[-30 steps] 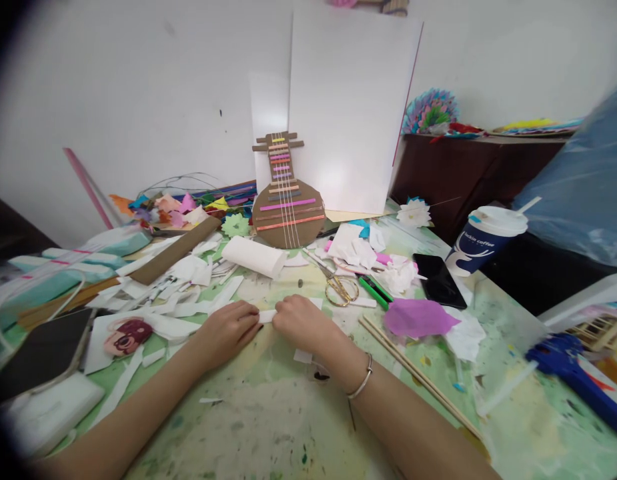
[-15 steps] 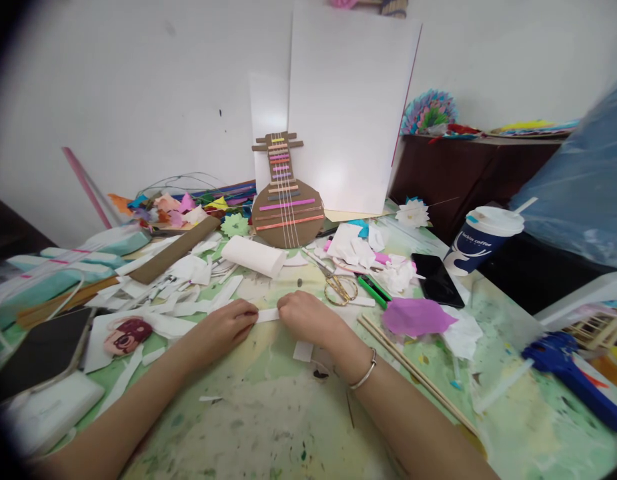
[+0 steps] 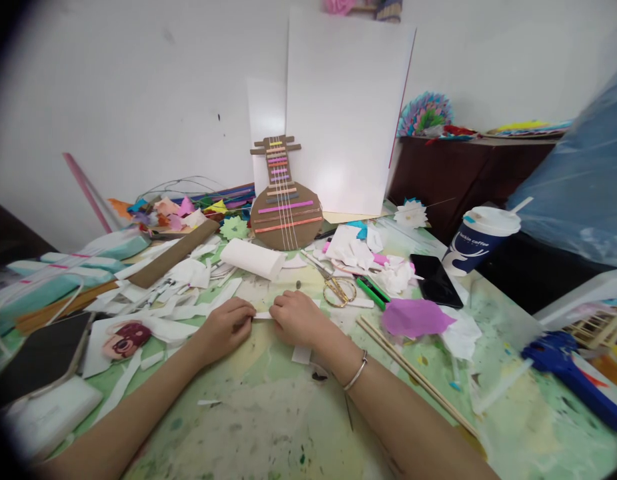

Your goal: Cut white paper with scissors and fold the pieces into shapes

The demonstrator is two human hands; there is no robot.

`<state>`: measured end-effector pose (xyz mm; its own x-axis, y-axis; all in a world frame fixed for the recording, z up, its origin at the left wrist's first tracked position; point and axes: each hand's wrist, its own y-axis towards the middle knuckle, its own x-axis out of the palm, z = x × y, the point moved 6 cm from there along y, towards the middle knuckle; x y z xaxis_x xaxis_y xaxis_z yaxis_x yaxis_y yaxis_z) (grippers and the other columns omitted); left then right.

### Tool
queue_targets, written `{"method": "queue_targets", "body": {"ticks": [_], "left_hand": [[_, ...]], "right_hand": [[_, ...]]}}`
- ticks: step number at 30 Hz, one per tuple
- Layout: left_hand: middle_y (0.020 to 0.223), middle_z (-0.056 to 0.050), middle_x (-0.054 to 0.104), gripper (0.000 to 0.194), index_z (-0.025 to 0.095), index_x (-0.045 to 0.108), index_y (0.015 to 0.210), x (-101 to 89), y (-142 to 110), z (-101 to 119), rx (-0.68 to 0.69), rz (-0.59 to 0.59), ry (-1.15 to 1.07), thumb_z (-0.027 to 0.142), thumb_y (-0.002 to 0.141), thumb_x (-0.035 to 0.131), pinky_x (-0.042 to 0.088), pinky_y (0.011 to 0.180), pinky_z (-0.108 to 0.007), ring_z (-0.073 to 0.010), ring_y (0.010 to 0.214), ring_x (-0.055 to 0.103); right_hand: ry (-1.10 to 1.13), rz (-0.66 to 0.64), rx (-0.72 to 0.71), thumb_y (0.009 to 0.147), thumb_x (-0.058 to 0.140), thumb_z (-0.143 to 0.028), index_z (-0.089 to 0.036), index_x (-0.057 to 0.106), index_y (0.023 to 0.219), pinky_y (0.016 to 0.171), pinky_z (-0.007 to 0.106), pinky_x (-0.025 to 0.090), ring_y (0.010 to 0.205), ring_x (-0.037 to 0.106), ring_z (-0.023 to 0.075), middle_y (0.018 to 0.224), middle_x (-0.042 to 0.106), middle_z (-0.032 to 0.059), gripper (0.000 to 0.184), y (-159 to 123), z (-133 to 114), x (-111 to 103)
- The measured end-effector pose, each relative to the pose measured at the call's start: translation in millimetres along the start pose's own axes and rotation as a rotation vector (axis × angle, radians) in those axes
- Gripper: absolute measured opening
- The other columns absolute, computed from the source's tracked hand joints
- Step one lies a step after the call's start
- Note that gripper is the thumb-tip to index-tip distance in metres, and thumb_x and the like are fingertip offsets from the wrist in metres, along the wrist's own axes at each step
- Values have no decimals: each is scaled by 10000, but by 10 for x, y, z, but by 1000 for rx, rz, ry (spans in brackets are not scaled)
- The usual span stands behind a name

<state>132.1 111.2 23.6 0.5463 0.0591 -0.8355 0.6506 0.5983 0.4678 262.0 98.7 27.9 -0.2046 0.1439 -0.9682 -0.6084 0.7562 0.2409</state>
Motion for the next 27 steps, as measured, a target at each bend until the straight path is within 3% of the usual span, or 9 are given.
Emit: {"method": "queue_targets", "body": {"ticks": [7, 17, 21, 27], "left_hand": [[891, -80, 610, 121, 165, 627, 846, -15, -17, -38, -32, -46, -87, 182, 797, 518, 470, 769, -316, -187, 851, 557], [826, -38, 620, 160, 177, 665, 740, -84, -32, -300, -260, -52, -254, 238, 815, 537, 462, 677, -247, -141, 741, 587], [780, -38, 569, 184, 161, 604, 706, -58, -27, -331, -317, -67, -179, 252, 825, 495, 436, 628, -260, -153, 714, 544], [745, -41, 519, 152, 170, 497, 654, 11, -13, -348, -281, -36, 23, 240, 790, 487, 405, 686, -329, -193, 738, 486]], "right_hand": [[298, 75, 66, 786, 520, -114, -133, 630, 810, 746, 261, 358, 831, 483, 161, 809, 588, 62, 115, 16, 162, 73], [414, 12, 286, 787, 565, -115, -119, 638, 766, 788, 284, 339, 847, 467, 164, 817, 591, 69, 76, 40, 302, 86], [418, 19, 339, 779, 584, -158, -118, 639, 743, 787, 284, 335, 835, 475, 163, 791, 593, 63, 78, 45, 342, 124], [381, 43, 366, 736, 595, -134, -120, 613, 698, 777, 278, 328, 822, 467, 161, 761, 575, 54, 45, 48, 334, 133]]}}
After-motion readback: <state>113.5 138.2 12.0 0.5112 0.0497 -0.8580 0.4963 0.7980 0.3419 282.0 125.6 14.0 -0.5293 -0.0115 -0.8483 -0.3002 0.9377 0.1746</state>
